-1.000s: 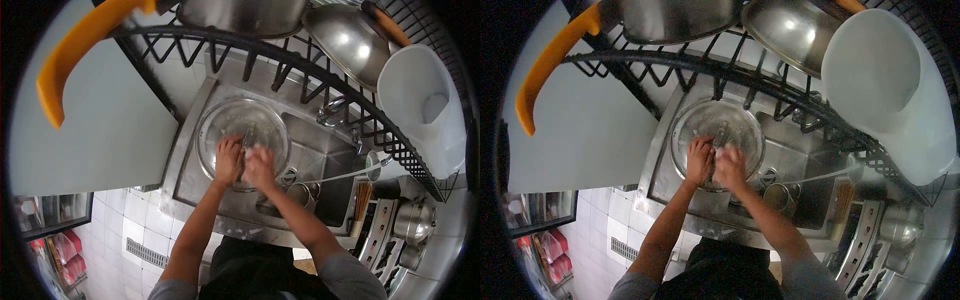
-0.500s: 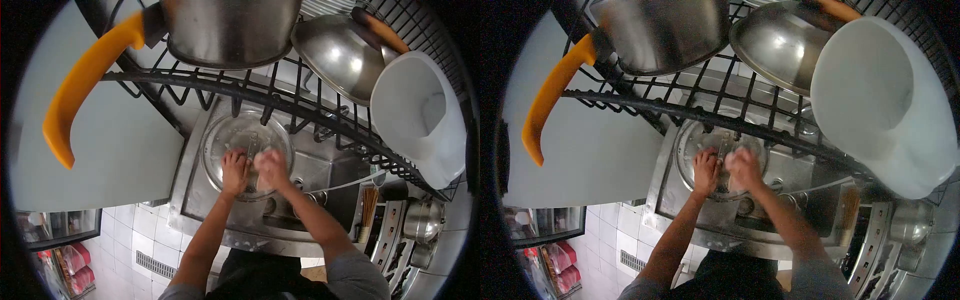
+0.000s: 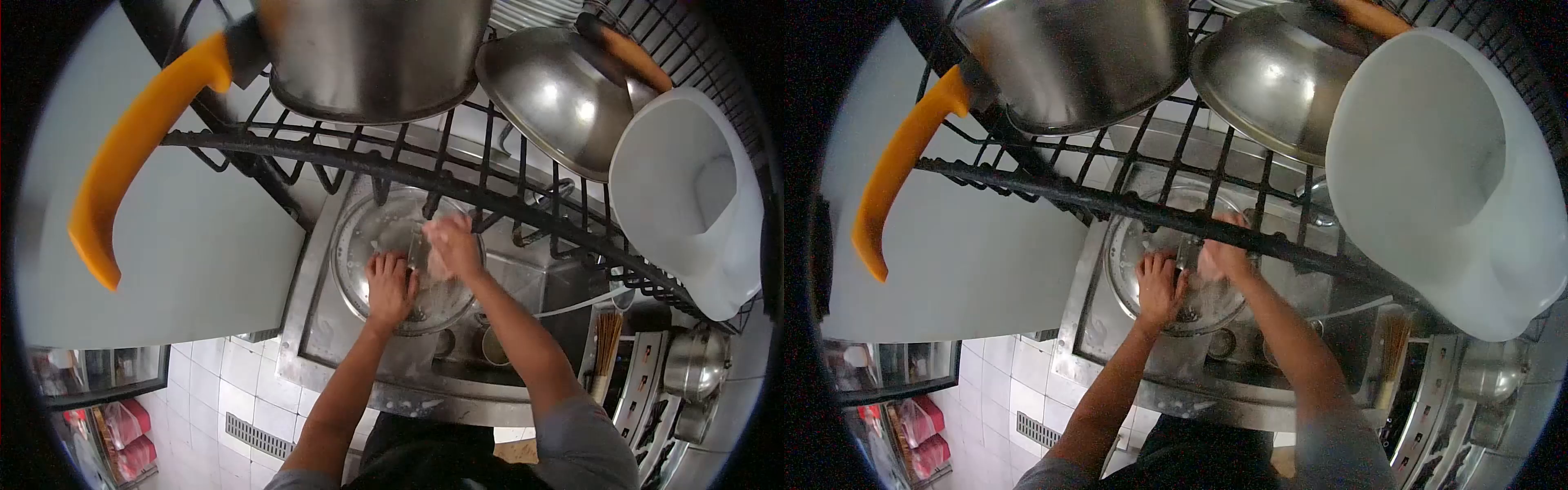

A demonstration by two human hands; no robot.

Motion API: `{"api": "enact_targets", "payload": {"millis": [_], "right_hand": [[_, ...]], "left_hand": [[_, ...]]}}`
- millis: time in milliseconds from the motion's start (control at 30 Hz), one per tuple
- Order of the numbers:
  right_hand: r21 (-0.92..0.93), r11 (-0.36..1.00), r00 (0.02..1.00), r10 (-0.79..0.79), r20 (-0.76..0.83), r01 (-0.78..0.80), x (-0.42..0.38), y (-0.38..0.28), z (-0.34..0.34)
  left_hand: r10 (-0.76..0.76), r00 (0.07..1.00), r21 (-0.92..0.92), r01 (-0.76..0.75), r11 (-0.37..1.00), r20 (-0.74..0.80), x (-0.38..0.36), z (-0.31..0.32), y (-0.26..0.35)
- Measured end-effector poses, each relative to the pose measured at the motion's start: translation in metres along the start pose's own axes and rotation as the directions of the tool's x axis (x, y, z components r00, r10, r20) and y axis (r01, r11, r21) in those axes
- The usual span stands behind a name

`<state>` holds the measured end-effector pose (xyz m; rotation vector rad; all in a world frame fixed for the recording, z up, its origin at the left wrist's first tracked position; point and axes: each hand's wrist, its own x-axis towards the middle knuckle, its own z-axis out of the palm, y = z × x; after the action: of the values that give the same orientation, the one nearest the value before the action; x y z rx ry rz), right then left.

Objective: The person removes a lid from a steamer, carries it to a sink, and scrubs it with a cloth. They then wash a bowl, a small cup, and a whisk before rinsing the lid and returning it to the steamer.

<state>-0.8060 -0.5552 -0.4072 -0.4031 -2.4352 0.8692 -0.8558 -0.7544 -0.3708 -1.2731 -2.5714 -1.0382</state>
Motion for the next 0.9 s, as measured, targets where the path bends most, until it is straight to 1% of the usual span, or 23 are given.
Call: {"api": "enact_targets", "payload": {"millis": [33,100,133,167,200,233,333,367,433,467,500,567,600,667,700,767,800,867,900], "right_hand": [[0.038,0.997,0.998,0.062,-0.016,-0.061,0.023,0.007,0.006],[-0.23,0.972,0.999,-0.049,-0.012,0.045,0.043,-0.002,0.011],[-0.173,0.985,0.997,-0.036,-0.068,0.024,0.021,0.007,0.019],[-0.18,0.983,0.997,-0.042,-0.069,0.029,-0.005,-0.007,0.008],[-0.181,0.971,0.987,-0.158,-0.002,0.155,-0.034,-0.03,-0.008],[-0.17,0.946,0.961,-0.27,0.066,0.278,-0.047,-0.042,-0.016],[-0.142,0.946,0.956,-0.28,0.09,0.291,-0.04,-0.029,-0.011],[-0.133,0.949,0.957,-0.275,0.093,0.286,-0.024,-0.017,-0.002],[-0.183,0.98,0.997,-0.081,0.015,0.082,0.024,0.011,0.01],[-0.184,0.979,0.997,-0.08,0.018,0.082,0.026,0.006,0.009],[-0.115,0.992,0.999,-0.045,-0.01,0.044,0.026,-0.002,0.009],[-0.107,0.994,0.999,-0.035,0.006,0.035,0.013,-0.026,-0.007],[-0.168,0.983,0.996,-0.061,0.063,0.071,-0.018,-0.039,-0.016],[-0.063,0.968,0.965,-0.237,0.107,0.245,-0.078,-0.039,-0.026],[-0.058,0.967,0.964,-0.243,0.108,0.25,-0.074,-0.039,-0.029],[0.069,0.969,0.966,-0.243,0.091,0.237,-0.06,-0.035,-0.033],[0.152,0.985,0.991,-0.101,0.086,0.087,-0.043,-0.015,-0.023],[-0.047,0.998,0.988,0.041,0.146,-0.035,0.024,-0.016,-0.03],[-0.057,0.985,0.983,-0.158,0.097,0.164,0.056,0.005,-0.018]], "left_hand": [[0.006,1.0,0.007,-0.006,1.0,-0.015,0.002,0.0,0.0],[0.013,1.0,0.019,-0.013,1.0,-0.02,-0.001,-0.002,0.001],[0.028,0.999,0.032,-0.026,0.999,-0.037,-0.001,-0.002,0.0],[0.04,0.997,0.042,-0.038,0.998,-0.061,0.002,-0.001,0.0],[0.04,0.997,0.039,-0.037,0.999,-0.068,0.003,0.0,0.0],[0.041,0.997,0.036,-0.039,0.999,-0.068,0.003,-0.001,-0.001],[0.033,0.998,0.009,-0.032,0.999,-0.051,0.001,0.001,-0.002],[0.034,0.999,-0.014,-0.034,0.999,-0.036,-0.001,0.0,-0.002],[0.03,0.999,-0.002,-0.03,1.0,-0.037,0.001,-0.001,-0.002],[0.026,0.999,0.006,-0.026,1.0,-0.038,0.0,0.0,0.0],[0.023,0.999,0.004,-0.023,1.0,-0.035,-0.003,0.0,0.002],[0.028,0.999,0.034,-0.026,0.999,-0.041,0.002,0.0,0.001],[0.028,0.998,0.028,-0.027,0.999,-0.052,0.004,0.002,0.0],[0.02,0.998,0.008,-0.019,1.0,-0.052,0.0,0.005,-0.003],[0.017,0.998,0.013,-0.016,1.0,-0.055,-0.001,0.004,-0.004],[0.022,0.999,0.005,-0.022,1.0,-0.046,-0.001,0.004,-0.003],[0.04,0.998,-0.034,-0.042,0.999,-0.057,0.0,0.004,-0.005],[0.034,0.998,-0.014,-0.035,0.999,-0.057,0.001,0.006,-0.004],[0.024,0.998,0.002,-0.024,1.0,-0.055,0.001,0.006,-0.002]]}}
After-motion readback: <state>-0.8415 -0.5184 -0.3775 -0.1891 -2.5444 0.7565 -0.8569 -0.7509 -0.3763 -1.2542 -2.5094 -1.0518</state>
